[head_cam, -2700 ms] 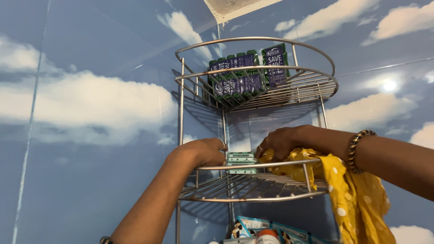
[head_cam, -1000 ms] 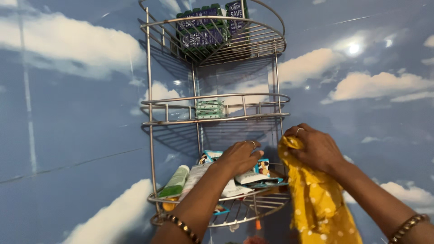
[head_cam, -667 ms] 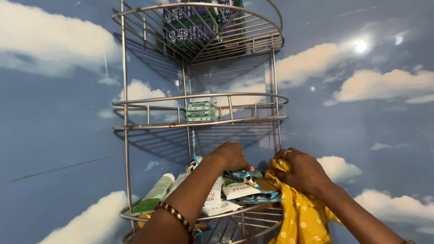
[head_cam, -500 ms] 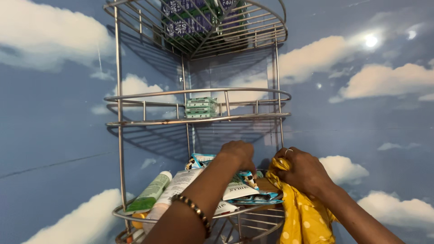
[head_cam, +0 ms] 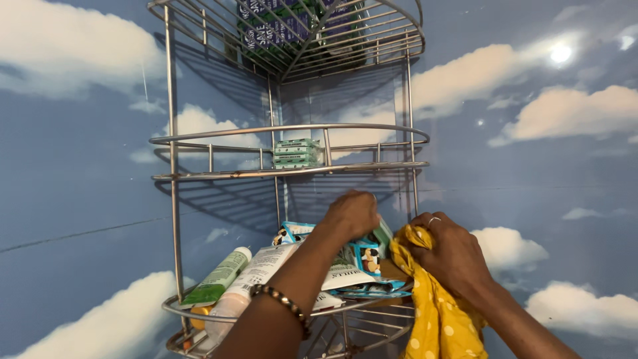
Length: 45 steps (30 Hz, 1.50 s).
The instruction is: The person wipes multiple personal care items on a corner bathroom shelf using a yellow cloth. They handle tubes, boxes, and bottles one at a time, wiping each item and placing it back on the shelf.
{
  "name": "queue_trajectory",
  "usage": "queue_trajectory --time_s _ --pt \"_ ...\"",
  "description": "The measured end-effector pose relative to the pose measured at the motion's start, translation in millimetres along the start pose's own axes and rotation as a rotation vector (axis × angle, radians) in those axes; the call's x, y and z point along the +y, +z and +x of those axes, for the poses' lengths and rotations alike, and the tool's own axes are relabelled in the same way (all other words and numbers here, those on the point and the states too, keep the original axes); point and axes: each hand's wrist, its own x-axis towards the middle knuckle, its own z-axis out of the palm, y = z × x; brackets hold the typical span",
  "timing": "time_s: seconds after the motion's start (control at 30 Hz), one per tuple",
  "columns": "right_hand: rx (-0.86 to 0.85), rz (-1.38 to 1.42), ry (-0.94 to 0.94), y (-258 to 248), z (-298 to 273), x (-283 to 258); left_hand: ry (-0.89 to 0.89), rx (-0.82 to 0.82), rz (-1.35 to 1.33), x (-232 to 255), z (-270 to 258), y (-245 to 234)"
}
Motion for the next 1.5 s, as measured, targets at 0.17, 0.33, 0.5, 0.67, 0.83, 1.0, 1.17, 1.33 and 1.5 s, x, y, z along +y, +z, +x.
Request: queue_trajectory --time_s 0.17,0.33,0.5,0.67,0.83,1.0,1.17,1.33,1.5 --pt "0.264 0.244 0.008 -14 -18 -17 0.010 0.303 -0.161 -7 2 -10" --pt "0.405 0.563 0.090 -38 -39 -58 -0.216 0.573 -0.571 2 -63 -40" --pt "0.442 0.534 -0.271 -39 -89 -122 -0.294 0.610 -1.110 30 -178 -59" --pt "0.433 0.358 -0.471 -35 -145 -187 -0.267 0.728 -1.362 36 -301 -51" --pt "0.313 0.585 -0.223 -43 -223 -246 -0.341 0.851 -1.699 26 -379 -34" --pt "0.419 0.359 -0.517 -44 -337 -302 -0.207 1.097 -1.545 11 -448 -27" --pt "0.325 0.443 -0.393 -64 -363 -326 -0.476 0.943 -1.754 29 -530 -36" --pt "0.285 0.462 -0.259 -91 -389 -348 -0.312 1.023 -1.721 46 -576 -47" --pt "0.334 0.321 -0.630 -105 -447 -373 -0.386 1.157 -1.474 49 -599 -61"
